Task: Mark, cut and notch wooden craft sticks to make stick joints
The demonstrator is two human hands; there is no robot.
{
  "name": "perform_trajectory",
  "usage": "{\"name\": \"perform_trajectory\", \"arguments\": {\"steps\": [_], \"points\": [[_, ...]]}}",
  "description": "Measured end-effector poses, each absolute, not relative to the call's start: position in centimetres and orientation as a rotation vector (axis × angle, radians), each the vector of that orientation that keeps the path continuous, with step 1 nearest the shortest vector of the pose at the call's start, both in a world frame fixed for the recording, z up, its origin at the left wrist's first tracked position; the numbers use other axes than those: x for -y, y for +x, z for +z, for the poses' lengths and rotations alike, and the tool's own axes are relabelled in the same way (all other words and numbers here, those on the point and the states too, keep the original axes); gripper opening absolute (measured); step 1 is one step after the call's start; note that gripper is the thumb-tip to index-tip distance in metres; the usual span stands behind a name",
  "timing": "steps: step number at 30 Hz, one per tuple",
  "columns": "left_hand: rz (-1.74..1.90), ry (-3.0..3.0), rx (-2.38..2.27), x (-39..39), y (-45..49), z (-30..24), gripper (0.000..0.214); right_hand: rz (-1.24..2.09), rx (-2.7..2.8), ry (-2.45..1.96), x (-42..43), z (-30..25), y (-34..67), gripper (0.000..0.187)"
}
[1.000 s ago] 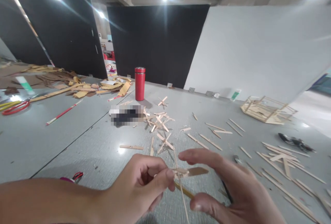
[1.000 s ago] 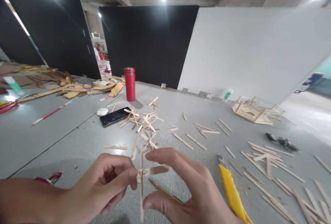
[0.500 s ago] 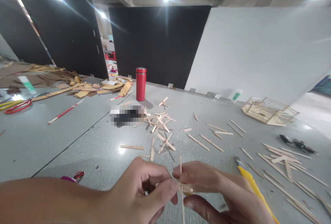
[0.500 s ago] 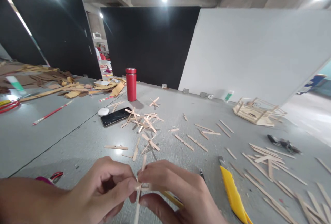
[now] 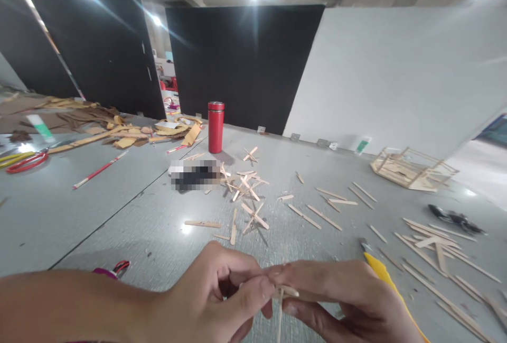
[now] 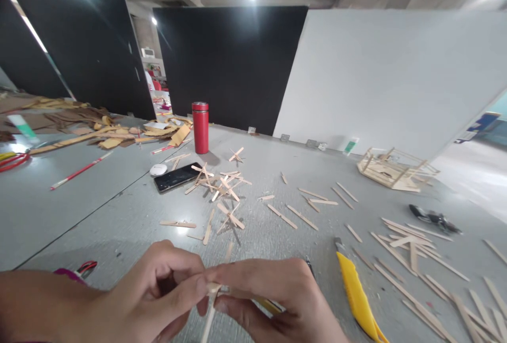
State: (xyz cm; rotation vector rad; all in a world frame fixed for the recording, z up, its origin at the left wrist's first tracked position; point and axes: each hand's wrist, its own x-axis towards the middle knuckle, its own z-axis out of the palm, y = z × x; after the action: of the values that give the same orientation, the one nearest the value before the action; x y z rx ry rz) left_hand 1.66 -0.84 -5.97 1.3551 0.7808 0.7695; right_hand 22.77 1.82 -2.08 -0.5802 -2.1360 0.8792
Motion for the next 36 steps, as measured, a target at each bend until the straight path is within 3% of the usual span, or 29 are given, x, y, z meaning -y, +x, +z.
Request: {"name": "perform_trajectory", "arguments": {"steps": [9,17,23,31,36], "points": [[0.756,1.313,-0.765,0.73,1.7,-5.89,0.058,0.905,2.141,-0.628,-1.81,-2.35,22.69,0.023],[0.763,1.3,-0.723,0.6,1.86,-5.86,0.053,1.016,2.067,-0.632,-1.61,-2.16,22.57,0.037],[0.788,1.295,-0.731,0.52,1.91,-5.98,0.049,0.918,2.081,-0.692,-1.26,-2.04,22.95,0.042],[0.821,1.271,-0.745,0.79,1.91,-6.27,0.051,1.115,2.057,-0.822,-1.05,-1.67,22.86,0.02],[0.847,1.272,-0.788,1.06,2.1,-6.24,0.053,1.194,2.003,-0.81,-0.94,-2.42,23.29,0.021]]}}
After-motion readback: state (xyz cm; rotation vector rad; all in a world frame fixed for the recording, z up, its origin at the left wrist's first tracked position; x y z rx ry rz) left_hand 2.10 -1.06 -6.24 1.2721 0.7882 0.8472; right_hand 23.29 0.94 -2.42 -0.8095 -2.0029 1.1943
